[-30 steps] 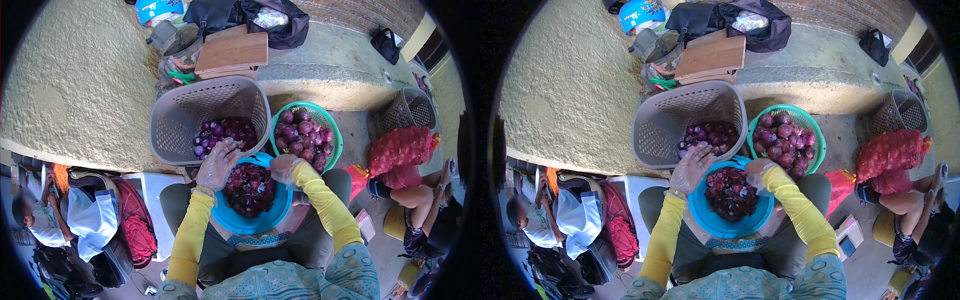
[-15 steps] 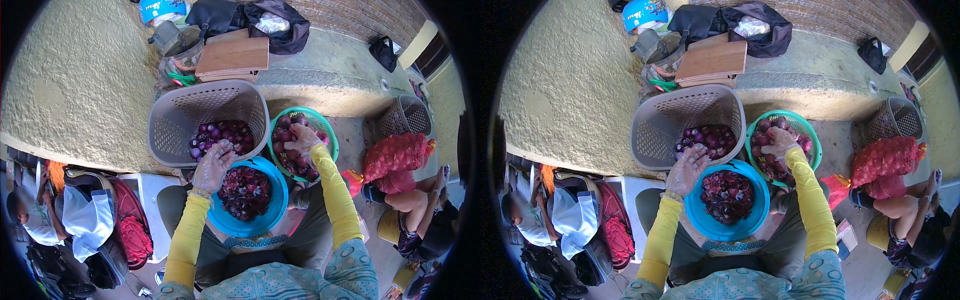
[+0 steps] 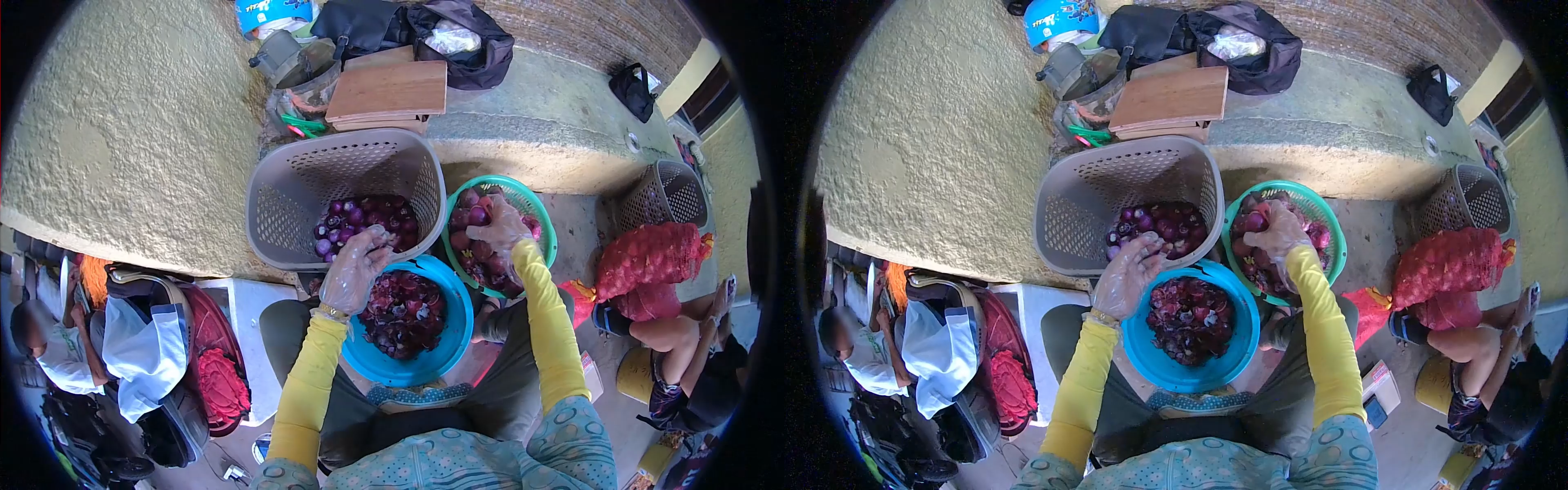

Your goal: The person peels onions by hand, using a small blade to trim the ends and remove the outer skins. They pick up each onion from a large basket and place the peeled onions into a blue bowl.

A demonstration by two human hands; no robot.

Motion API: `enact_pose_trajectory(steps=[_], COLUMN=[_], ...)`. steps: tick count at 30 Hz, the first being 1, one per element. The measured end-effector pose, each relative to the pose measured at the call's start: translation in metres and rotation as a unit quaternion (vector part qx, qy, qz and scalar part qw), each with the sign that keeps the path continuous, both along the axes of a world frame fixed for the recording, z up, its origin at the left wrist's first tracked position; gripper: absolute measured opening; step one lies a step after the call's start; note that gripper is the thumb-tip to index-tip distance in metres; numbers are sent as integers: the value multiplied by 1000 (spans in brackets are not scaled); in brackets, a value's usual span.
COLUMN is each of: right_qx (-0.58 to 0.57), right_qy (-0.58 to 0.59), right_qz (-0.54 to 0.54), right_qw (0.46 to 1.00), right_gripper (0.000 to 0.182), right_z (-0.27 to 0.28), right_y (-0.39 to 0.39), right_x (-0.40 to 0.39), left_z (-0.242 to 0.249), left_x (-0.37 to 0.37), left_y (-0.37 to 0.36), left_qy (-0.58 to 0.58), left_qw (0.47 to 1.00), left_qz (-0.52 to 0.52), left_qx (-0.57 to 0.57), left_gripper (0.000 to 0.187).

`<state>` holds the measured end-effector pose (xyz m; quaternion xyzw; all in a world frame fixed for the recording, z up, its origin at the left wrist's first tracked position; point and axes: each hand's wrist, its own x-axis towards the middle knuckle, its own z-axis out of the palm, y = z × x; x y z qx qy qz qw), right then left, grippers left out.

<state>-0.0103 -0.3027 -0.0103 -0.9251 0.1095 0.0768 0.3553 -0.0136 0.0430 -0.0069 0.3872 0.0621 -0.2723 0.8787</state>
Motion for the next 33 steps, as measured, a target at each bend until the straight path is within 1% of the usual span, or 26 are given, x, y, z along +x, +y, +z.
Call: enact_pose_trajectory(steps=[1, 2, 3, 4, 5, 6, 8, 9, 10, 12, 13, 16, 17, 19, 20, 21, 22, 23, 24, 26, 27, 28, 30, 31, 32, 33], right_qx=[123, 244, 320, 334, 401, 465, 483, 513, 514, 478, 449, 421, 421, 424, 424, 429, 427, 492, 493, 566, 638, 638, 763, 784, 784, 786], right_qy=[-13, -26, 5, 59, 20, -20, -52, -41, -41, -51, -54, -74, -73, -122, -122, -16, 89, 90, 91, 130, 138, 138, 141, 126, 126, 128], right_qz=[-4, -7, 10, 10, 31, 52, 61, 70, 69, 100, 108, 121, 119, 122, 122, 59, -6, -25, -24, -48, -74, -74, -99, -140, -140, -194], right_qw=[992, 969, 947, 941, 915, 883, 872, 854, 854, 871, 885, 896, 896, 889, 889, 901, 900, 865, 865, 813, 754, 754, 623, 591, 591, 572], right_gripper=[76, 71, 66, 68, 74, 79, 89, 95, 95, 93, 89, 83, 83, 75, 75, 71, 68, 60, 60, 50, 42, 42, 36, 31, 31, 30], right_z=[7, 16, 28, 76, 58, 41, 50, 42, 37, 35, 32, 33, 26, 5, 21, 51, 67, 62, 58, 48, 31, 17, 10, 9, 20, 31], right_y=[8, 18, 30, 54, 66, 76, 106, 113, 118, 124, 125, 127, 126, 121, 118, 114, 110, 108, 106, 105, 108, 112, 120, 121, 125, 129], right_x=[-9, -18, -26, -38, -46, -55, -65, -64, -62, -56, -54, -51, -51, -49, -51, -56, -58, -63, -68, -79, -87, -94, -101, -106, -111, -116], left_z=[2, 8, 16, 26, 35, 42, 51, 52, 49, 38, 33, 27, 26, 27, 29, 30, 28, 24, 20, 14, 13, 12, 13, 13, 16, 20], left_x=[-1, -3, -7, -11, -16, -20, -25, -23, -25, -24, -23, -20, -20, -19, -17, -16, -14, -12, -10, -9, -9, -9, -9, -9, -10, -10], left_y=[-3, -8, -14, -19, -20, -23, -27, -28, -28, -29, -28, -24, -24, -23, -20, -18, -16, -13, -10, -7, -6, -5, -3, -2, -1, -1], left_qy=[-33, -34, -50, -65, -96, -95, -129, -105, -104, -112, -111, -100, -92, -84, -61, -38, -38, -19, 0, -4, -6, -8, -2, 4, 4, 20], left_qw=[999, 999, 996, 989, 979, 979, 956, 957, 957, 971, 971, 979, 982, 985, 990, 992, 992, 995, 996, 998, 999, 999, 999, 999, 999, 998], left_qz=[-26, -25, -63, -101, -144, -143, -228, -244, -244, -195, -194, -162, -151, -141, -129, -118, -117, -89, -60, -35, -19, -3, 6, 15, 15, 22], left_qx=[12, 11, 47, 83, 109, 109, 132, 115, 116, 87, 88, 68, 58, 47, 10, -27, -27, -47, -66, -56, -44, -32, -39, -47, -46, -50], left_gripper=[42, 42, 45, 49, 59, 59, 67, 68, 68, 69, 69, 69, 66, 63, 59, 55, 55, 55, 55, 53, 54, 55, 55, 55, 55, 59])
